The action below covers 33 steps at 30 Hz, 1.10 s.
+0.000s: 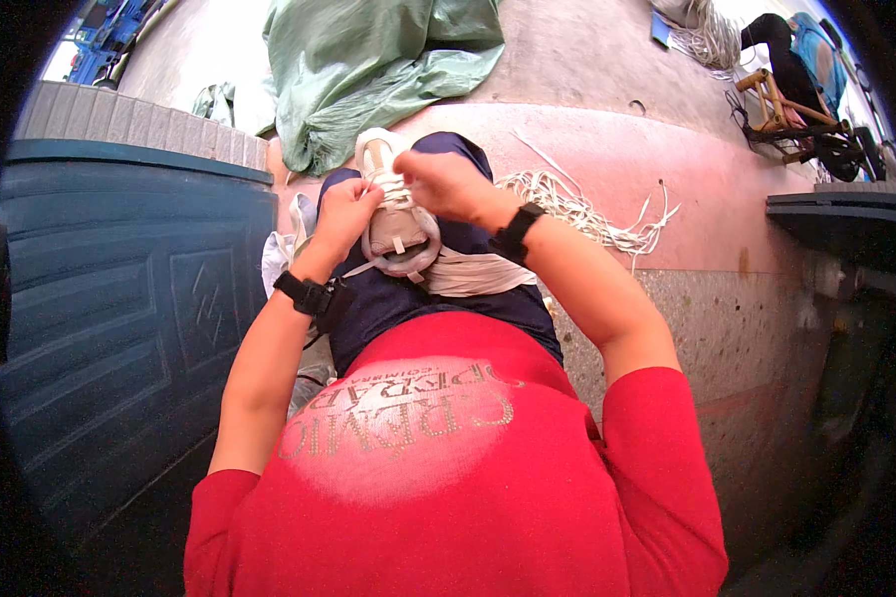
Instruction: Insert and thread white laces through the eyelets of a cream-colored sneaker.
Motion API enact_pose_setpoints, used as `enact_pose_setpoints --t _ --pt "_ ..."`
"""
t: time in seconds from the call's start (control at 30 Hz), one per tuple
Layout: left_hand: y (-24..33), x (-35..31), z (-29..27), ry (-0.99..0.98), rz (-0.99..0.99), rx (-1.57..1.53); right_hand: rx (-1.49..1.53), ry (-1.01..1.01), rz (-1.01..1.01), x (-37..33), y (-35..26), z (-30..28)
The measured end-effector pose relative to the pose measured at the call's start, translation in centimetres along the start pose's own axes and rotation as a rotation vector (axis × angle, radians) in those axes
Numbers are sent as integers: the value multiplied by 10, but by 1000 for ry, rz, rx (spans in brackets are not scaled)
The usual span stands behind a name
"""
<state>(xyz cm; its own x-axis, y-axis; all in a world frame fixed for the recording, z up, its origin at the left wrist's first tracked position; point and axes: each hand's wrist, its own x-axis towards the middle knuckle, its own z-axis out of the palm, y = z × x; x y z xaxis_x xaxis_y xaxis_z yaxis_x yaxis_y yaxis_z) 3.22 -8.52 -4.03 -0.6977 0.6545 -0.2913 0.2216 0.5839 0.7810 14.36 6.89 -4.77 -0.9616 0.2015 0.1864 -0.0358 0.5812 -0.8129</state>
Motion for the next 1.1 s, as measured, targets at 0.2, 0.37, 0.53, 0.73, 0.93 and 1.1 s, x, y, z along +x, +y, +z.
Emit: enact_pose_setpoints --t 0.2,0.37,0.53,0.73,0.93,1.1 --pt "1 -6 -11 62 -57 -67 -316 -263 -424 18 -10 7" --pt "-7 -16 -15 67 -142 -154 -352 -231 -321 18 -10 8" --pt "-3 -12 -2 -1 -45 -147 2 67 40 2 7 -8" --pt "14 -3 -3 50 -58 -24 -290 -220 -271 11 -7 10" --pt "-1 -16 -13 106 -139 -73 -410 -312 -489 21 -11 11" --pt "-3 -17 -12 128 -168 -97 -414 -315 -494 22 -18 10"
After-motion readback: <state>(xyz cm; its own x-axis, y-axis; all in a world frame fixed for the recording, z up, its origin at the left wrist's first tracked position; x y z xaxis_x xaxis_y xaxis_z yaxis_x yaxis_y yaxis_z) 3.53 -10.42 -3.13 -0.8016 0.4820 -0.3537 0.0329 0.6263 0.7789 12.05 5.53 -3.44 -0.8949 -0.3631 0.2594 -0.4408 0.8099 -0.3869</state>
